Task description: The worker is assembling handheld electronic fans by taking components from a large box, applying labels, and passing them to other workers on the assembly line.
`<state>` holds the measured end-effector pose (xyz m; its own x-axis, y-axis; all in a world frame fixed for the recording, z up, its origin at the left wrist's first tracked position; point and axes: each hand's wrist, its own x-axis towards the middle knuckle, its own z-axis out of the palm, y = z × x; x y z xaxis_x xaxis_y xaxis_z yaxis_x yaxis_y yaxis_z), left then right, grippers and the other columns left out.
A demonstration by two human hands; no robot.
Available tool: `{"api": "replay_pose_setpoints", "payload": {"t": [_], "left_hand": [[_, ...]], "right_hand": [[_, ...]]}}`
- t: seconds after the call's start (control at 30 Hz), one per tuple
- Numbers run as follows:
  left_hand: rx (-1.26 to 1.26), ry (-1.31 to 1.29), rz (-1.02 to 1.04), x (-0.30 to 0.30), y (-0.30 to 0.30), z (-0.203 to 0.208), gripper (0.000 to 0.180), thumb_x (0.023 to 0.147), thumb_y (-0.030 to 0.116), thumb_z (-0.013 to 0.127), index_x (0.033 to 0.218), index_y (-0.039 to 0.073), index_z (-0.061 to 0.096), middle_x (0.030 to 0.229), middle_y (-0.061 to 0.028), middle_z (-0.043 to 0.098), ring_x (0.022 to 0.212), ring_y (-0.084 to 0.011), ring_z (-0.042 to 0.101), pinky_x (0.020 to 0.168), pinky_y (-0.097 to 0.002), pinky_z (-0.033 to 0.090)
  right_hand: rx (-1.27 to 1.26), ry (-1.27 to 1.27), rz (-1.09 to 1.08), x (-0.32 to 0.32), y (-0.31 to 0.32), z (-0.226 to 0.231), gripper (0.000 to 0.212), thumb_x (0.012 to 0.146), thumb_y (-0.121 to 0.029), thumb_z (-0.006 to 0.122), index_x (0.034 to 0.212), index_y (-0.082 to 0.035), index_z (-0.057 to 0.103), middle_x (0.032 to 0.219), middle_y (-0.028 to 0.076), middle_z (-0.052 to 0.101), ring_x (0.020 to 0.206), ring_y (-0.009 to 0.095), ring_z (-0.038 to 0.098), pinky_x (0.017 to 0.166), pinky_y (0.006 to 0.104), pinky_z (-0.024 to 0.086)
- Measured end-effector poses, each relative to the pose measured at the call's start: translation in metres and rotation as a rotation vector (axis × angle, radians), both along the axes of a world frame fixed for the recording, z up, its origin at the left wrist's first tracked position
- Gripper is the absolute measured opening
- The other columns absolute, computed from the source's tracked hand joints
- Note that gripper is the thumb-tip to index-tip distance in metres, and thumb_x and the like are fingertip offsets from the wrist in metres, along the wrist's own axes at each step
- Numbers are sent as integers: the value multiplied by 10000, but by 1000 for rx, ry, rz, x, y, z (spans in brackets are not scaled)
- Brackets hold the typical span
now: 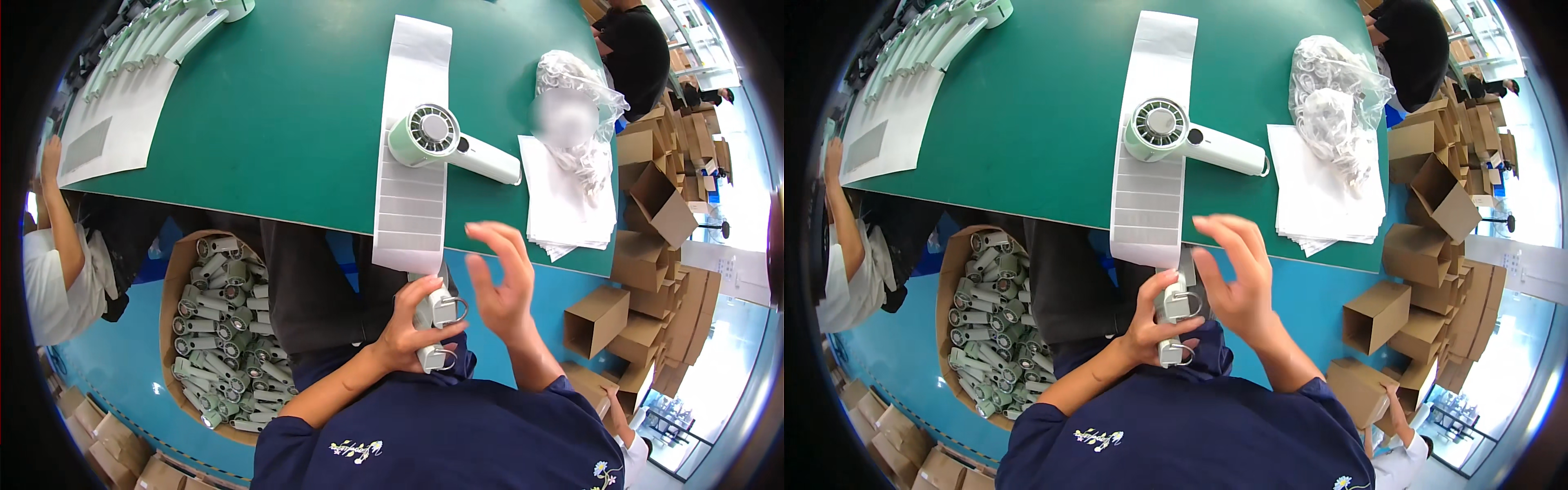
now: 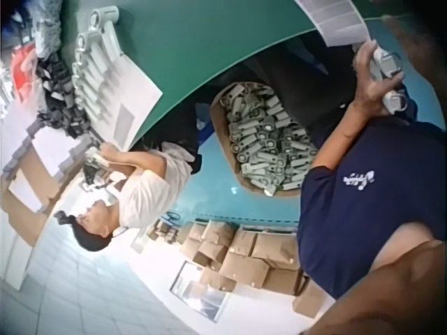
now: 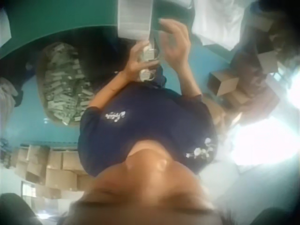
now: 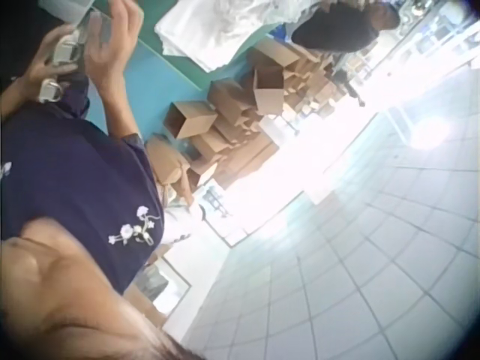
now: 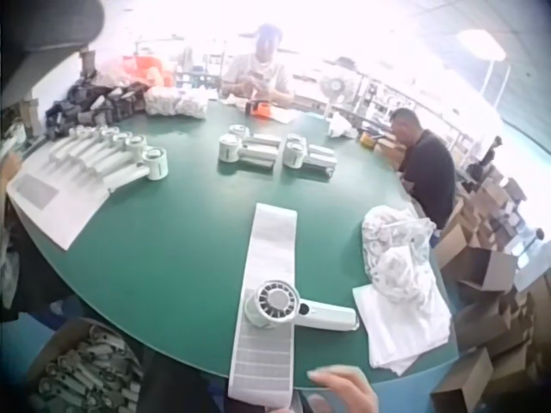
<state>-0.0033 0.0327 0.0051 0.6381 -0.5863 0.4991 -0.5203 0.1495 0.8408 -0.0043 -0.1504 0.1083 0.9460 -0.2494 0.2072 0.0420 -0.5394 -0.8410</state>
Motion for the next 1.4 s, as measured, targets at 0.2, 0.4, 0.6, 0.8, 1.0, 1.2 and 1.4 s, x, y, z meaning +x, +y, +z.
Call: {"api": "replay_pose_setpoints", "payload": {"t": [0.2, 0.4, 0.6, 0.8, 1.0, 1.2, 1.4], "left_hand": [[-168, 23, 72, -7, 2, -16, 394, 728, 242, 858, 1115, 203, 790, 1423, -220, 387, 1345, -504, 415, 1104, -562, 423], [-109, 72, 50, -1, 7, -17, 456, 748, 220, 832, 1196, 194, 748, 1519, -303, 317, 1348, -507, 413, 1087, -549, 410], [-131, 18, 101, 0, 7, -18, 418, 766, 254, 809, 1176, 195, 760, 1463, -279, 384, 1324, -499, 435, 1090, -563, 409], [-119, 36, 86, 2, 5, -15, 395, 756, 259, 808, 1147, 206, 775, 1449, -264, 395, 1314, -499, 448, 1099, -557, 406], [-126, 9, 67, 13, 3, -10, 437, 715, 250, 819, 1150, 230, 778, 1422, -213, 418, 1353, -508, 431, 1113, -583, 384], [-60, -26, 20, 28, 1, -8, 383, 723, 301, 765, 1098, 224, 787, 1412, -224, 416, 1377, -535, 394, 1151, -610, 321], [-55, -29, 21, 34, -2, -1, 529, 627, 271, 795, 1155, 245, 776, 1414, -203, 436, 1402, -492, 393, 1158, -599, 309]], "right_hand": [[-601, 28, 152, 30, 4, -14, 463, 864, -194, 768, 1296, -65, 660, 1427, 113, 601, 1366, 344, 520, 1139, 503, 371], [-695, -20, 125, 26, 5, -28, 446, 839, -191, 784, 1254, -63, 685, 1383, 106, 645, 1354, 332, 537, 1132, 497, 370], [-729, -138, 82, 20, 5, -39, 390, 788, -135, 814, 1158, -62, 711, 1308, 108, 688, 1254, 319, 614, 1067, 474, 432], [-701, -375, 67, 22, 2, -52, 313, 733, -77, 844, 1030, -82, 746, 1199, 73, 721, 1080, 263, 679, 926, 409, 520], [-690, -418, 58, 19, 0, -57, 268, 724, -44, 839, 974, -52, 743, 1101, 65, 749, 1017, 263, 695, 886, 402, 533], [-702, -403, 52, 20, 2, -54, 250, 736, -55, 829, 969, -40, 739, 1065, 76, 765, 1026, 269, 701, 894, 405, 532], [-712, -418, 56, 18, 0, -55, 231, 748, -63, 816, 965, -44, 738, 1088, 80, 764, 1029, 273, 700, 897, 408, 531]]}}
